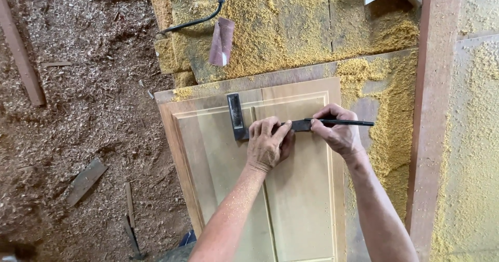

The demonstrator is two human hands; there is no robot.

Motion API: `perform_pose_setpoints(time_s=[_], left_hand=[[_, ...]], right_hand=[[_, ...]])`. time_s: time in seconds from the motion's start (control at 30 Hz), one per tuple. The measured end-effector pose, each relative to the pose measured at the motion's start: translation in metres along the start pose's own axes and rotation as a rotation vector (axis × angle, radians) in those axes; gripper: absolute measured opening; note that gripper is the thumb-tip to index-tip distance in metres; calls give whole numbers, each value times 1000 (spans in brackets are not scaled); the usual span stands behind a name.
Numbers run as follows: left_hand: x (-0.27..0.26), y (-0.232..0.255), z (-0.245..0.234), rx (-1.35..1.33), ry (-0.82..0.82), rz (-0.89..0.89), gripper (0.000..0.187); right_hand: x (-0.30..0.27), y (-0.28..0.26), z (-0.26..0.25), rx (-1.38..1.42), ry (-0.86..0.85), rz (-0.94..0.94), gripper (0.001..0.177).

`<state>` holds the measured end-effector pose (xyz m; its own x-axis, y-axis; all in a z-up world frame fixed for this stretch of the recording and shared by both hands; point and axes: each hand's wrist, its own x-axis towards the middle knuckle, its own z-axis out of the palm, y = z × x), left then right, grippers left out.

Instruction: Sanding a carved wooden panel, marking measurements with a square and pencil, and using a hammer to remove a guide rail.

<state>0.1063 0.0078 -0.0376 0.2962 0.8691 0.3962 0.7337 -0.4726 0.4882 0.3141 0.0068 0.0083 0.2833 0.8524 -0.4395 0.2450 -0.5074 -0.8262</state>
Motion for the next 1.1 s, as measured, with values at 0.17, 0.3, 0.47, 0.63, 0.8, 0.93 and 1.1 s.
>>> perform_pose_setpoints(time_s=[0.17, 0.3, 0.47, 0.63, 0.8, 0.93, 1.1], left_hand=[[0, 1, 0, -3, 20, -1, 18], [0, 1, 1, -1, 16, 7, 19], [2, 2, 0, 13, 12, 5, 18], [2, 1, -1, 13, 14, 6, 19], [1, 1, 1, 5, 14, 4, 19], [0, 1, 0, 11, 5, 3, 18], [2, 1, 0, 17, 0, 8, 19]], right_hand=[[1, 0, 1, 14, -1, -9, 13], [-1, -3, 0, 18, -6, -6, 14], [0, 1, 0, -3, -9, -14, 12], [-1, -2, 2, -3, -2, -18, 13], [-2, -4, 2, 3, 2, -19, 12], [-2, -4, 2, 14, 12, -12, 13], [-1, -5, 2, 1, 13, -13, 13]])
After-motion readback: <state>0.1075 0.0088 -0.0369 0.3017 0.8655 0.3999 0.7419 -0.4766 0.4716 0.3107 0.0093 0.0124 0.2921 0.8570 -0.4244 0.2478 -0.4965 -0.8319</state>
